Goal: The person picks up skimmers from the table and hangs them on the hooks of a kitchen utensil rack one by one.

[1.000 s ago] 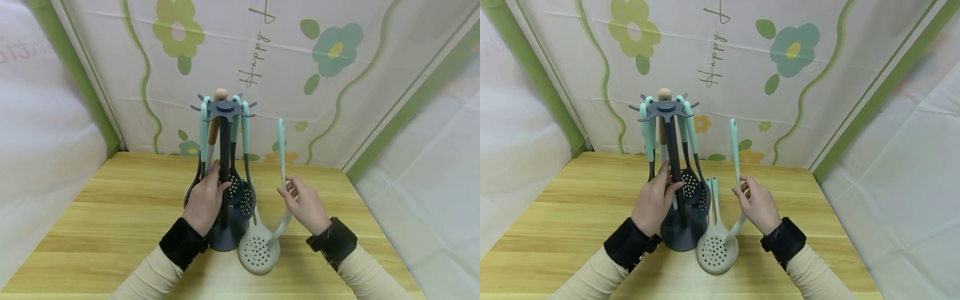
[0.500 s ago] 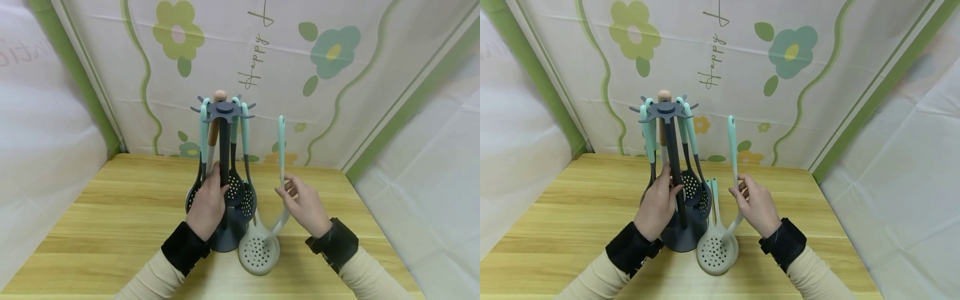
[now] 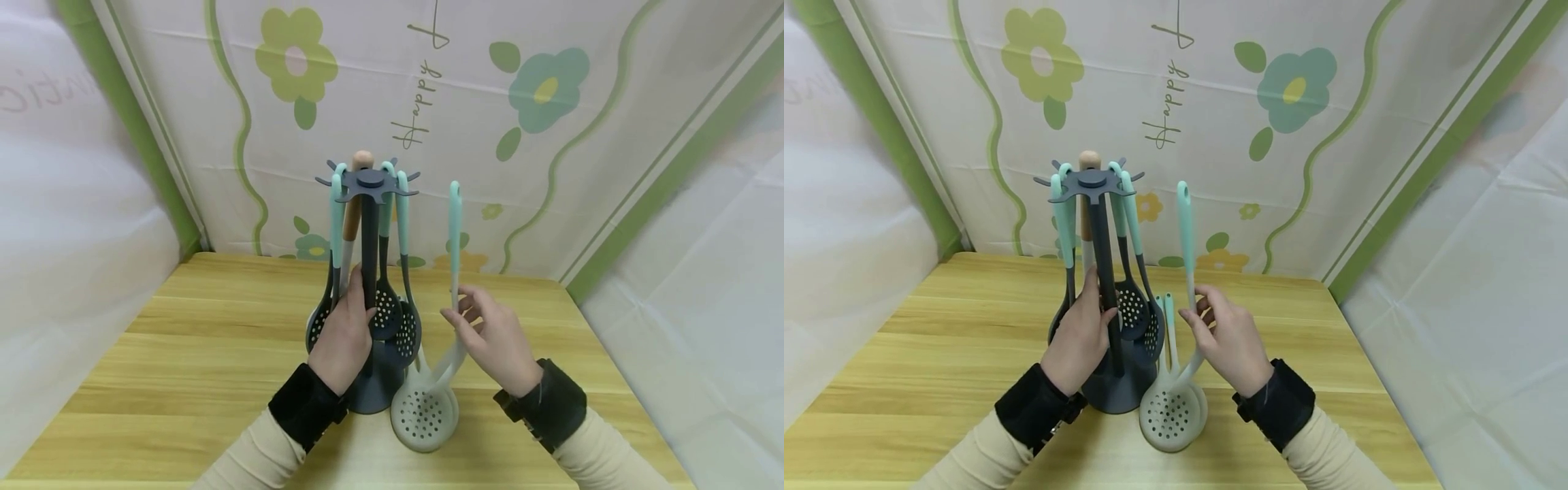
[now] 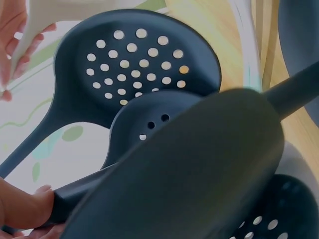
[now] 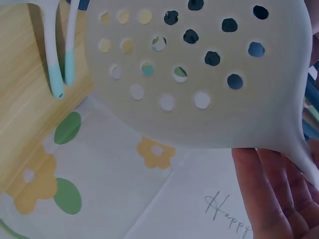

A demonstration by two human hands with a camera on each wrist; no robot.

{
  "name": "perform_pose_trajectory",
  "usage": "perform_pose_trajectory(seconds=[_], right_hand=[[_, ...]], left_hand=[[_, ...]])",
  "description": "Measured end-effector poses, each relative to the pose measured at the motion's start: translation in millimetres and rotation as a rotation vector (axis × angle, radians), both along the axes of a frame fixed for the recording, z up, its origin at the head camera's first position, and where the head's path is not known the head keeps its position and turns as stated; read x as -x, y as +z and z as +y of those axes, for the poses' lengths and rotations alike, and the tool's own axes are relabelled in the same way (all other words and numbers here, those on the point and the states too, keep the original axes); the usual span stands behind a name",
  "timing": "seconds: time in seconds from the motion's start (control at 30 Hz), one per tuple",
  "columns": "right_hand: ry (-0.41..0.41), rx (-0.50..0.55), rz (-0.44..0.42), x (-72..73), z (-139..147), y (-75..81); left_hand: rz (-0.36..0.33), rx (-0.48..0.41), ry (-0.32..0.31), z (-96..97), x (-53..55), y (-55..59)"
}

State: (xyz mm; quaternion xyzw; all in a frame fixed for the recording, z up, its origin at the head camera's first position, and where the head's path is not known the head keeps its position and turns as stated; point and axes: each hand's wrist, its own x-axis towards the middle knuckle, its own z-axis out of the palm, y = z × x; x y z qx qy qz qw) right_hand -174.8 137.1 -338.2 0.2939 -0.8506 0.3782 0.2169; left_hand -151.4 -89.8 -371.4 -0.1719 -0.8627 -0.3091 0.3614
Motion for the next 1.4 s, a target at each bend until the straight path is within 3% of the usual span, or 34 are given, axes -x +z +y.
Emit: perform_pose_trajectory(seconds=[0.33, 0.7, 1.0, 1.4], right_hand=[[0.065, -0.007, 0.112, -10.5, -8, 4.5], [0.101, -0.029, 0.163, -16.6, -13, 7.9], [0.116, -0.026, 0.161, -17.1, -18, 14.7], [0.12, -0.02, 0.156, -16.8, -21, 17.7]], left_hand=[[0.034, 0.018, 0.047, 1.2, 0.8, 2.0], [0.033, -0.002, 0.036, 1.4, 2.1, 1.8], [0.046, -0.015, 0.008, 1.1, 3.3, 1.9], [0.033, -0.017, 0.017, 0.7, 3.2, 2.0]])
